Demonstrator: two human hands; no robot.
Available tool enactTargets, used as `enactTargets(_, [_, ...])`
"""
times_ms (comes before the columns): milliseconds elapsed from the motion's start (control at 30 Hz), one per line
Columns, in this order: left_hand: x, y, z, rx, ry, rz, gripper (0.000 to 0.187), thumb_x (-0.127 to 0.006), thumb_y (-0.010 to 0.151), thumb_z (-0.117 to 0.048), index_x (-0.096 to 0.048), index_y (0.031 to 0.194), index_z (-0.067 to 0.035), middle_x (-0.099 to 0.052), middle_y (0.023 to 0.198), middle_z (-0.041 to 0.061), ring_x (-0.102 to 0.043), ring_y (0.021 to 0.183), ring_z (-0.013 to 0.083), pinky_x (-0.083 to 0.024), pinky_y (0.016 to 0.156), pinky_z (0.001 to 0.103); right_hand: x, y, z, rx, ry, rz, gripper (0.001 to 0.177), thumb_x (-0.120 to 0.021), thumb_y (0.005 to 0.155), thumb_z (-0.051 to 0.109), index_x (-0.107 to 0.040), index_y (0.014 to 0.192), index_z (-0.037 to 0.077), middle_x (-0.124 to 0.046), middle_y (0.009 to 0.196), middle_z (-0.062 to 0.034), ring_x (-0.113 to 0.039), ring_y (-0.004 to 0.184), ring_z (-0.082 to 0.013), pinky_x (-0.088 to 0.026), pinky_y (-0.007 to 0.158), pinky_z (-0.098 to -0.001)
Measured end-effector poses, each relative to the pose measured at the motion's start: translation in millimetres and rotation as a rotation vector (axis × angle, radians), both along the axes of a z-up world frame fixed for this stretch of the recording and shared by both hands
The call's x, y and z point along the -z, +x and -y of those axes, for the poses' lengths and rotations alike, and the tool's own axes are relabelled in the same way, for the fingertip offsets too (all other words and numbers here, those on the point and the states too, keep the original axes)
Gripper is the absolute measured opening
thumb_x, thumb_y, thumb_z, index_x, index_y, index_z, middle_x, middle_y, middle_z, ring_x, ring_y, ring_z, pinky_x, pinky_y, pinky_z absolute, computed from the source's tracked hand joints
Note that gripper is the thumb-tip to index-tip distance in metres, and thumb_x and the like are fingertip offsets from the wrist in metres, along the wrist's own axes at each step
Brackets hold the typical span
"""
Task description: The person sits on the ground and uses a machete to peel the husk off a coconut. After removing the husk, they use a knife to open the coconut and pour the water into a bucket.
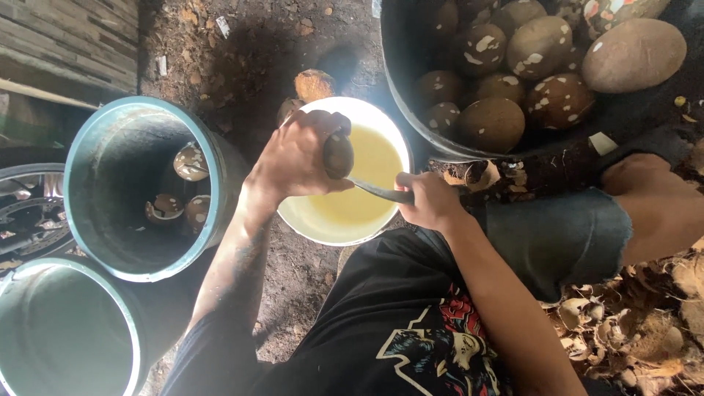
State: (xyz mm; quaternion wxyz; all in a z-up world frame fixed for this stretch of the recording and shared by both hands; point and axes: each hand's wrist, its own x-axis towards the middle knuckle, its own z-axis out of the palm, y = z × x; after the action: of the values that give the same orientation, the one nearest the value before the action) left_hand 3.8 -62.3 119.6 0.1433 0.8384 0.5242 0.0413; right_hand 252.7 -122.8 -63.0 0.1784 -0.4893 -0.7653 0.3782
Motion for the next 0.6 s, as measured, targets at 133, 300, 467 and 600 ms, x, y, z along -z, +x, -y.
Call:
enactTargets(133, [0, -2, -1, -0.058, -0.054, 0.104, 0.074, -0.094, 0.054, -0.043, -0.078, 0.119, -0.009, -0.077, 0.105, 0.015, -0.075, 0.104, 0.0393, -0.067, 0.081, 0.053, 7, -1, 1, 0.029, -0.109, 0.046, 0.011, -0.06, 0.09, 0.016, -0.07, 0.092, 0.012, -0.074, 0.072, -0.0198, -0.074, 0.066, -0.0401, -0.058, 0.063, -0.0479])
enactTargets(300, [32, -13, 0, 0.01, 0.06, 0.06, 0.084, -0.098, 0.045, -0.041, -0.077, 0.121, -0.012, -0.072, 0.113, 0.011, -0.071, 0.109, 0.0378, -0.067, 0.083, 0.053, 11, -3, 2, 0.098, -0.161, 0.036, 0.024, -0.056, 0.091, 0.01, -0.074, 0.108, 0.006, -0.077, 0.087, -0.0262, -0.076, 0.079, -0.0466, -0.061, 0.072, -0.0556])
enactTargets(467, [70, -20, 0, 0.146, 0.25, -0.234, 0.08, -0.098, 0.053, -0.017, -0.074, 0.13, -0.021, -0.059, 0.137, 0.011, -0.06, 0.126, 0.0394, -0.055, 0.109, 0.055, 27, -3, -2, 0.231, -0.034, 0.137, 0.016, -0.062, 0.092, 0.025, -0.068, 0.101, 0.013, -0.073, 0.075, -0.0221, -0.076, 0.08, -0.0438, -0.062, 0.069, -0.0552])
enactTargets(600, [84, -27, -1, 0.18, 0.276, -0.331, 0.081, -0.098, 0.053, -0.016, -0.074, 0.13, -0.026, -0.057, 0.14, 0.011, -0.057, 0.128, 0.0391, -0.053, 0.111, 0.055, 29, -4, 1, 0.261, 0.016, 0.15, 0.013, -0.064, 0.092, 0.028, -0.067, 0.097, 0.017, -0.073, 0.072, -0.0188, -0.077, 0.076, -0.0408, -0.062, 0.068, -0.0525])
